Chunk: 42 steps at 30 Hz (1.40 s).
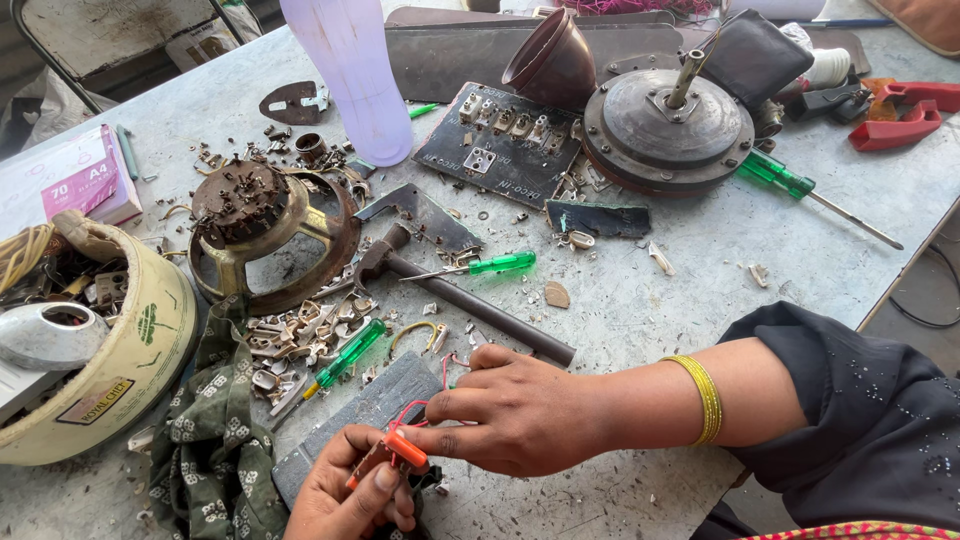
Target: The person is repairing a small electronic component, likely a switch, by manipulating wires and using a screwdriver. They then use a hammer to strike a metal plate on a block, possibly to flatten or shape it.
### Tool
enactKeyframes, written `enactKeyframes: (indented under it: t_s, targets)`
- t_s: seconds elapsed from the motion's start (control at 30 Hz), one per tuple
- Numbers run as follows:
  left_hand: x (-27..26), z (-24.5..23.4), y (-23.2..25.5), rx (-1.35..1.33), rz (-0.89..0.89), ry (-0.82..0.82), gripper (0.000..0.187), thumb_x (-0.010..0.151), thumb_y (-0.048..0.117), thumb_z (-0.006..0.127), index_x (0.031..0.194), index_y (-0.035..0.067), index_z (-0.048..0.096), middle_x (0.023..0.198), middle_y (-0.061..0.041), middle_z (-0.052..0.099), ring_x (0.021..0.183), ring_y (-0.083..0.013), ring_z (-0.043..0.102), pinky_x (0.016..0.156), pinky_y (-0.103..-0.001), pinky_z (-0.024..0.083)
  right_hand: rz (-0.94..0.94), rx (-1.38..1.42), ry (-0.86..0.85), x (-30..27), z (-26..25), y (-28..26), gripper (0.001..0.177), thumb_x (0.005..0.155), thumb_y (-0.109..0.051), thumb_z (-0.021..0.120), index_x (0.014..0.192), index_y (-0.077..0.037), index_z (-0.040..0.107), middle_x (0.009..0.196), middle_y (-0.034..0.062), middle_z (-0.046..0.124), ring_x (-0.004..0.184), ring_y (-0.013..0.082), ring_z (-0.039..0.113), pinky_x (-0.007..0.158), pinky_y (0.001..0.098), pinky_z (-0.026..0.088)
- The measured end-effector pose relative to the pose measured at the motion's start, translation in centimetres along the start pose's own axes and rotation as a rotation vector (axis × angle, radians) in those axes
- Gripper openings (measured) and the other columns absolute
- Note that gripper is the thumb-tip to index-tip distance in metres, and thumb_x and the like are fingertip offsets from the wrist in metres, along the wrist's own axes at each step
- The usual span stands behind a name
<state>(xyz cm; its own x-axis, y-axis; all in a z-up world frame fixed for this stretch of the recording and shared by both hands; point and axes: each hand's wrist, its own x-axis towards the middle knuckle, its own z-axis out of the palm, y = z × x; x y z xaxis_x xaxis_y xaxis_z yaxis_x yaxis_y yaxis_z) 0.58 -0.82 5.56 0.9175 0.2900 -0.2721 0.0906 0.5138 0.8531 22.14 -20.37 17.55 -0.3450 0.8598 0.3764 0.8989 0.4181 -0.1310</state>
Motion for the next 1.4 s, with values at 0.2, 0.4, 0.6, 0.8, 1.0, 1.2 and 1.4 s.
enactKeyframes:
  t_s: [0.2, 0.4, 0.6, 0.8, 1.0, 1.2, 1.4]
  targets:
    - [0.1, 0.3, -0.1, -0.006, -0.020, -0.004, 0.030, 0.087, 0.003, 0.071, 0.112, 0.003, 0.053, 0.089, -0.016, 0.073, 0.065, -0.0180, 0.069, 0.059, -0.033, 0.057, 0.085, 0.205, 0.039, 0.3, 0.2, -0.1, 0.044, 0.105, -0.020, 0.064, 0.148, -0.020, 0.053, 0.154, 0.0068, 0.058, 0.124, 0.0184, 0.064, 0.097, 0.0419, 0.041]
    - [0.1, 1.0, 0.7, 0.056, -0.102, 0.075, 0.038, 0.084, 0.004, 0.071, 0.119, 0.008, 0.055, 0.099, -0.014, 0.076, 0.077, -0.0201, 0.074, 0.066, -0.036, 0.062, 0.120, 0.386, 0.063, 0.2, 0.0, -0.2, 0.047, 0.106, -0.021, 0.063, 0.151, -0.017, 0.051, 0.162, 0.0078, 0.053, 0.134, 0.0199, 0.062, 0.099, 0.0413, 0.041]
    - [-0.1, 2.1, 2.1, 0.069, -0.154, 0.093, 0.043, 0.087, 0.009, 0.066, 0.129, 0.009, 0.055, 0.117, -0.013, 0.075, 0.102, -0.0203, 0.074, 0.078, -0.039, 0.063, 0.157, 0.410, 0.069, 0.2, 0.3, -0.1, 0.048, 0.102, -0.025, 0.069, 0.147, -0.018, 0.055, 0.154, 0.0048, 0.059, 0.134, 0.0183, 0.063, 0.097, 0.0400, 0.041]
    - [-0.4, 1.2, 1.3, 0.032, -0.128, 0.032, 0.043, 0.090, 0.011, 0.062, 0.132, 0.008, 0.053, 0.124, -0.015, 0.073, 0.108, -0.0207, 0.073, 0.084, -0.040, 0.062, 0.143, 0.379, 0.094, 0.2, 0.1, 0.0, 0.042, 0.102, -0.027, 0.070, 0.141, -0.018, 0.058, 0.155, 0.0055, 0.059, 0.132, 0.0166, 0.064, 0.093, 0.0382, 0.041]
    - [1.2, -2.2, -2.1, 0.137, -0.051, -0.027, 0.037, 0.092, 0.014, 0.062, 0.127, 0.003, 0.056, 0.117, -0.020, 0.077, 0.101, -0.0251, 0.077, 0.082, -0.041, 0.064, 0.120, 0.417, 0.108, 0.1, -0.6, 0.0, 0.036, 0.105, -0.029, 0.070, 0.137, -0.017, 0.057, 0.149, 0.0020, 0.060, 0.128, 0.0144, 0.064, 0.102, 0.0374, 0.043]
    - [2.2, -6.2, -6.5, 0.089, -0.060, -0.053, 0.033, 0.086, 0.009, 0.073, 0.113, -0.004, 0.062, 0.118, -0.024, 0.079, 0.099, -0.0278, 0.074, 0.083, -0.043, 0.061, 0.133, 0.437, 0.080, -0.1, 0.3, -0.2, 0.039, 0.104, -0.030, 0.070, 0.139, -0.019, 0.057, 0.147, 0.0015, 0.061, 0.120, 0.0137, 0.065, 0.090, 0.0315, 0.042]
    - [4.2, -5.4, -8.8, 0.037, 0.248, -0.169, 0.031, 0.085, 0.002, 0.077, 0.110, -0.002, 0.059, 0.108, -0.027, 0.080, 0.100, -0.0331, 0.079, 0.090, -0.048, 0.065, 0.106, 0.422, 0.066, -1.4, -0.8, 0.2, 0.033, 0.106, -0.030, 0.071, 0.134, -0.019, 0.056, 0.137, -0.0030, 0.065, 0.124, 0.0126, 0.066, 0.089, 0.0311, 0.041]
